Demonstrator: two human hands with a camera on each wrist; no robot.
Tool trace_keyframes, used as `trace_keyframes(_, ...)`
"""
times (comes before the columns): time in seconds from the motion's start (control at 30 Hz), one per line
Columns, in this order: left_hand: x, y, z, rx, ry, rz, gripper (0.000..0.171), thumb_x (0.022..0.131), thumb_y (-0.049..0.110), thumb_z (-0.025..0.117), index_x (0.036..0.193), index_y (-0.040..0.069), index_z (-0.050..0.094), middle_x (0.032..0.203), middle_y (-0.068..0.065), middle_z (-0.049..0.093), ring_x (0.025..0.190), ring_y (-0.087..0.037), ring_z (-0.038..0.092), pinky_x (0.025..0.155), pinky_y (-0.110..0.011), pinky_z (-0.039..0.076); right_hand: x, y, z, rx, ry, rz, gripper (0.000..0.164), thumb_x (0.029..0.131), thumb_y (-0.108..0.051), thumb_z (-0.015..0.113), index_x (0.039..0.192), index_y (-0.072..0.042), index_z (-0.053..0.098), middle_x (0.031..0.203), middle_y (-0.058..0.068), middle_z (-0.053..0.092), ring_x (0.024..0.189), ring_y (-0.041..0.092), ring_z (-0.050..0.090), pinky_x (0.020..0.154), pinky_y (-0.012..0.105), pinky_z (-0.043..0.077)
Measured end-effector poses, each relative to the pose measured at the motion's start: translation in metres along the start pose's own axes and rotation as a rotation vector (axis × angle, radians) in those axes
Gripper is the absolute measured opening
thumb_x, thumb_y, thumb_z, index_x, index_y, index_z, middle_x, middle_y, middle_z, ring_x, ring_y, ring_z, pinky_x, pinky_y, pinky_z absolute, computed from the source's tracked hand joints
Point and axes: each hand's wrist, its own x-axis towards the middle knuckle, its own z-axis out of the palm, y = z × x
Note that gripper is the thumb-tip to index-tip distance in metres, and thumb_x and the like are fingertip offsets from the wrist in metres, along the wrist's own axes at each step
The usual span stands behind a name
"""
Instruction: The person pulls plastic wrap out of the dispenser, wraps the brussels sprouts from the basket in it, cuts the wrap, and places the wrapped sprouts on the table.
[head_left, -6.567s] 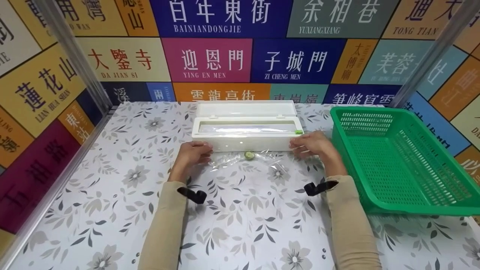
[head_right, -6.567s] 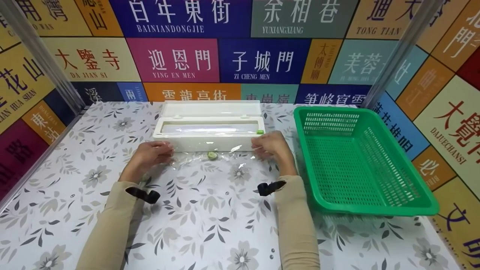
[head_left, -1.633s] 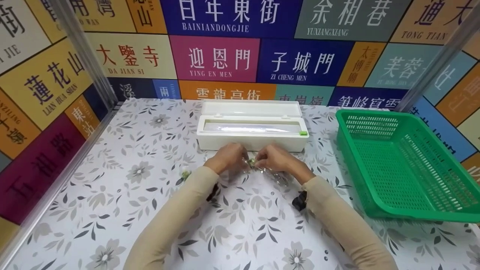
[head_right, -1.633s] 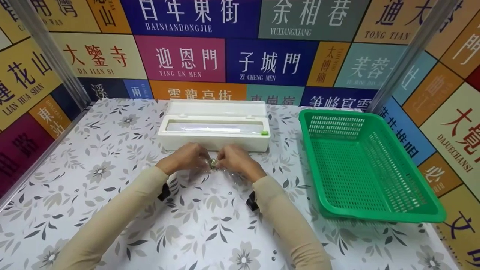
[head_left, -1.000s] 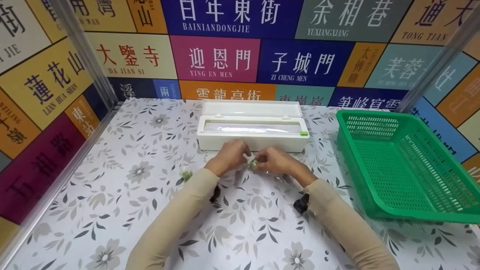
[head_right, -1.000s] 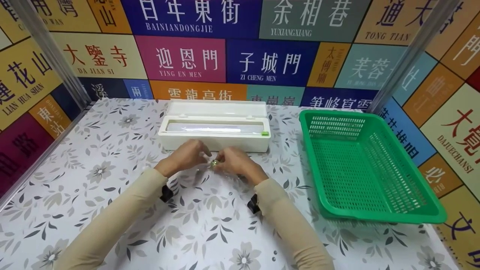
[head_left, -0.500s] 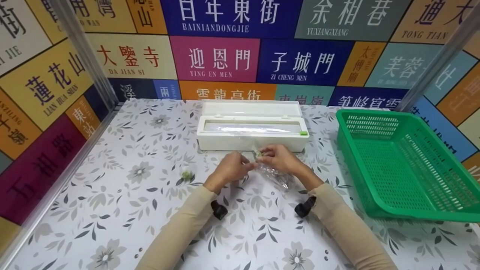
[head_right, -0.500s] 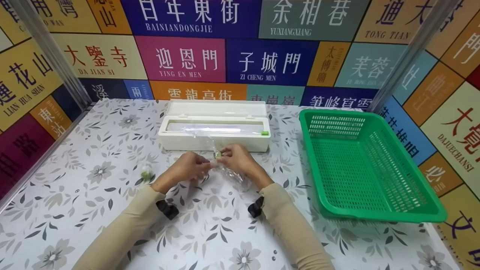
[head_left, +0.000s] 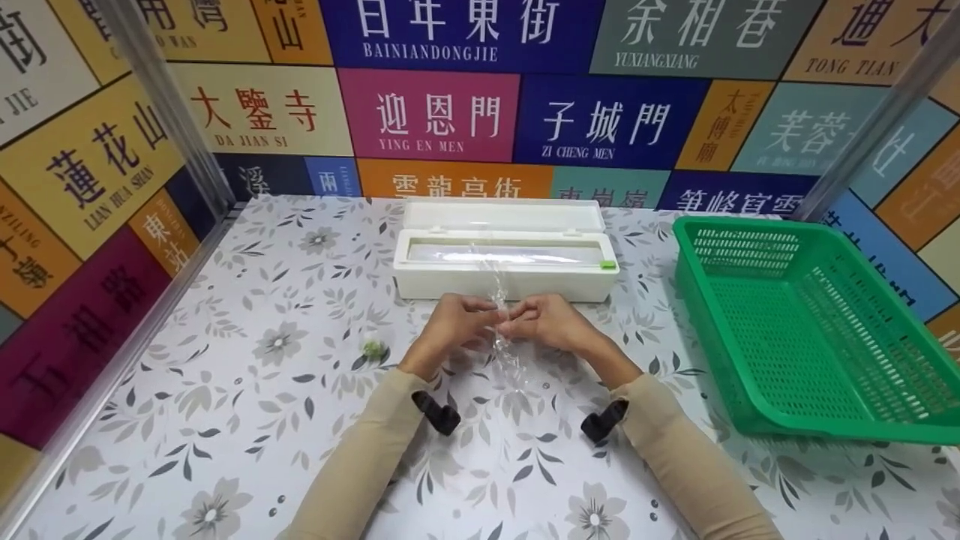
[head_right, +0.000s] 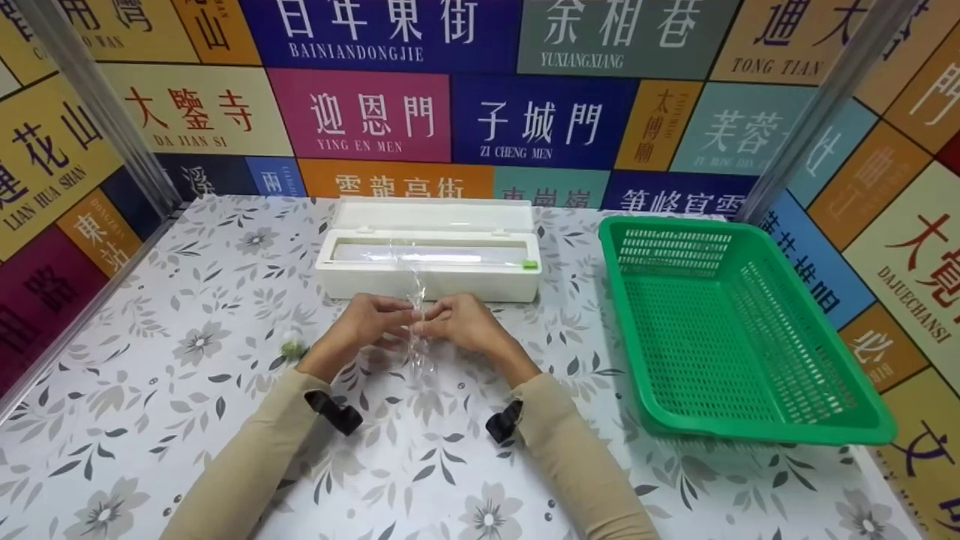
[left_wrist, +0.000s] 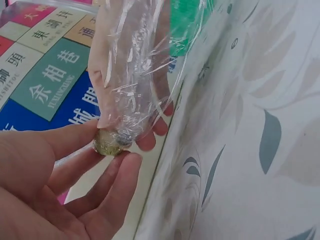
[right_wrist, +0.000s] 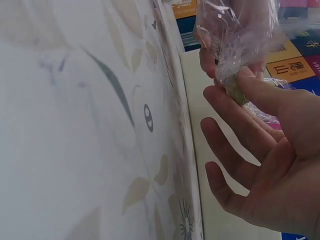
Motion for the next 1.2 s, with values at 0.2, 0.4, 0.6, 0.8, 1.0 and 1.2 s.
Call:
trace_keyframes(0.2,0.004,-0.002,-0.006,-0.158,-0.066,-0.045,0.034,0.091,0.019,0.074,0.121,0.003,0.07,0.111,-0.016,0.075,0.092,-0.025,0.075,0.09,-0.043,0.062,-0.001,-0.002,-0.005,0.007,0.003,-0.041,0.028,0.092,-0.029,0.074,0.105,-0.005,0.074,0.1,0.01,0.078,0.095,0.028,0.074,0.081,0.035,0.061)
trace_keyframes(0.4,0.009,0.0,-0.01,-0.222,-0.047,-0.07,0.026,0.091,0.017,0.074,0.113,0.002,0.073,0.094,-0.01,0.077,0.081,-0.017,0.073,0.093,-0.041,0.061,-0.003,-0.005,-0.012,-0.057,0.047,-0.162,0.023,0.092,-0.015,0.072,0.112,-0.004,0.073,0.107,0.017,0.076,0.098,0.025,0.072,0.085,0.031,0.059)
trace_keyframes(0.6,0.009,-0.002,-0.012,-0.281,-0.021,-0.088,0.028,0.093,0.016,0.073,0.114,-0.001,0.072,0.091,-0.011,0.078,0.074,-0.015,0.072,0.083,-0.034,0.063,-0.01,-0.009,-0.009,-0.183,0.078,-0.256,0.031,0.078,-0.002,0.079,0.106,-0.003,0.067,0.107,0.017,0.069,0.094,0.029,0.068,0.08,0.029,0.056)
trace_keyframes(0.8,0.007,-0.006,-0.009,-0.343,-0.056,-0.131,0.03,0.094,0.012,0.069,0.118,-0.005,0.069,0.083,-0.008,0.072,0.073,-0.016,0.071,0.082,-0.032,0.064,-0.017,-0.015,0.0,-0.282,0.09,-0.381,0.046,0.068,-0.001,0.087,0.105,-0.006,0.06,0.11,0.011,0.057,0.097,0.026,0.06,0.086,0.035,0.054)
trace_keyframes(1.0,0.006,-0.006,-0.009,-0.346,-0.147,-0.152,0.026,0.095,0.008,0.066,0.117,-0.005,0.067,0.098,-0.011,0.072,0.081,-0.02,0.073,0.083,-0.032,0.064,-0.019,-0.014,0.002,-0.242,0.086,-0.471,0.022,0.078,-0.007,0.084,0.098,-0.01,0.076,0.106,0.01,0.061,0.1,0.02,0.059,0.09,0.032,0.053)
trace_keyframes(1.2,0.007,-0.005,-0.012,-0.377,-0.188,-0.138,0.015,0.095,0.002,0.062,0.11,-0.003,0.064,0.103,-0.011,0.069,0.086,-0.021,0.072,0.081,-0.031,0.064,-0.017,-0.013,0.001,-0.104,0.118,-0.347,0.015,0.083,-0.013,0.082,0.094,-0.004,0.077,0.102,0.013,0.07,0.093,0.012,0.062,0.083,0.025,0.055)
